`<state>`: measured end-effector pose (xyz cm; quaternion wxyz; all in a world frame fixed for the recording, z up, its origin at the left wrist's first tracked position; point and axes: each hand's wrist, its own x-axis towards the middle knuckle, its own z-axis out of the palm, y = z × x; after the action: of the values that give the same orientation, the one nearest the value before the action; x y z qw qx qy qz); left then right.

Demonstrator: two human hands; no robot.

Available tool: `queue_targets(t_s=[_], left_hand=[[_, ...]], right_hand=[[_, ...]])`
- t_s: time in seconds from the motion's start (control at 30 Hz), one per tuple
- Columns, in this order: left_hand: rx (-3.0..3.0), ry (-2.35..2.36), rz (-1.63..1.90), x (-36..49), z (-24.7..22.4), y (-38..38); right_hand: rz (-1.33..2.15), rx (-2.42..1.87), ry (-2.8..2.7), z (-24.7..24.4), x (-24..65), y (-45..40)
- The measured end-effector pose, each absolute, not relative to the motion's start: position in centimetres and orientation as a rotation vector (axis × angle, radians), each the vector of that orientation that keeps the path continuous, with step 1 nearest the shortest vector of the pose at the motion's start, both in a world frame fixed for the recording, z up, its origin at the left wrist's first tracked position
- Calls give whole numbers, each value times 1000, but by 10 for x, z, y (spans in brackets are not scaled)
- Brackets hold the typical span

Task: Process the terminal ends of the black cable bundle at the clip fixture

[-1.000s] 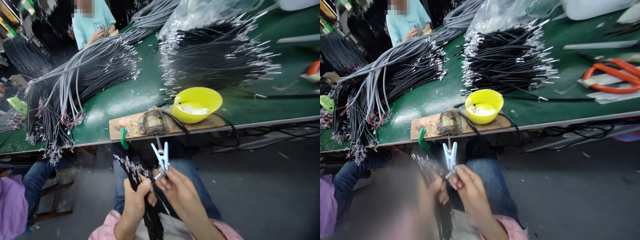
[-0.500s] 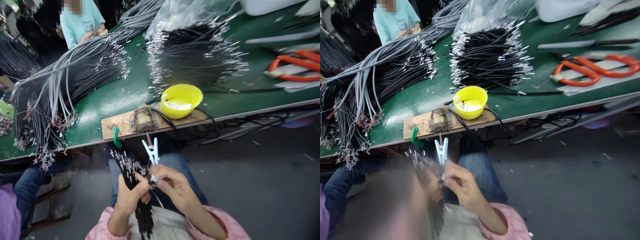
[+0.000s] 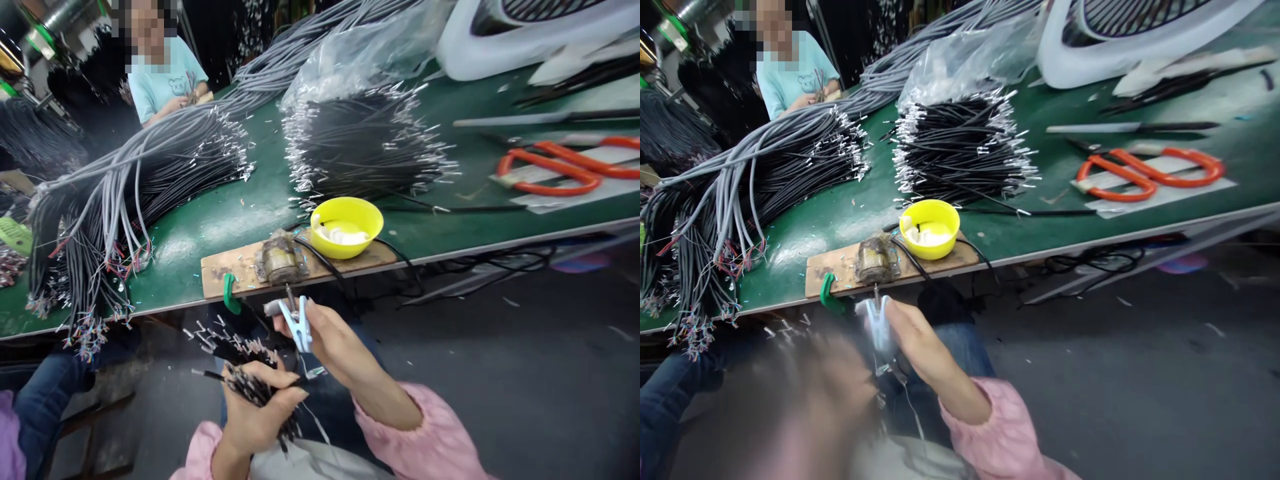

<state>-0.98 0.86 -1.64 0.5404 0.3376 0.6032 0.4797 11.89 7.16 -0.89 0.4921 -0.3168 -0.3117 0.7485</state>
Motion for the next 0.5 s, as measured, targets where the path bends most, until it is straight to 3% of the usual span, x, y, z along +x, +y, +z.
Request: queue_targets(t_s=[0.5], left_hand=[[900,1547,1274,13,1,2]], right_hand=[[2024,-723,-521,-14,114,68]])
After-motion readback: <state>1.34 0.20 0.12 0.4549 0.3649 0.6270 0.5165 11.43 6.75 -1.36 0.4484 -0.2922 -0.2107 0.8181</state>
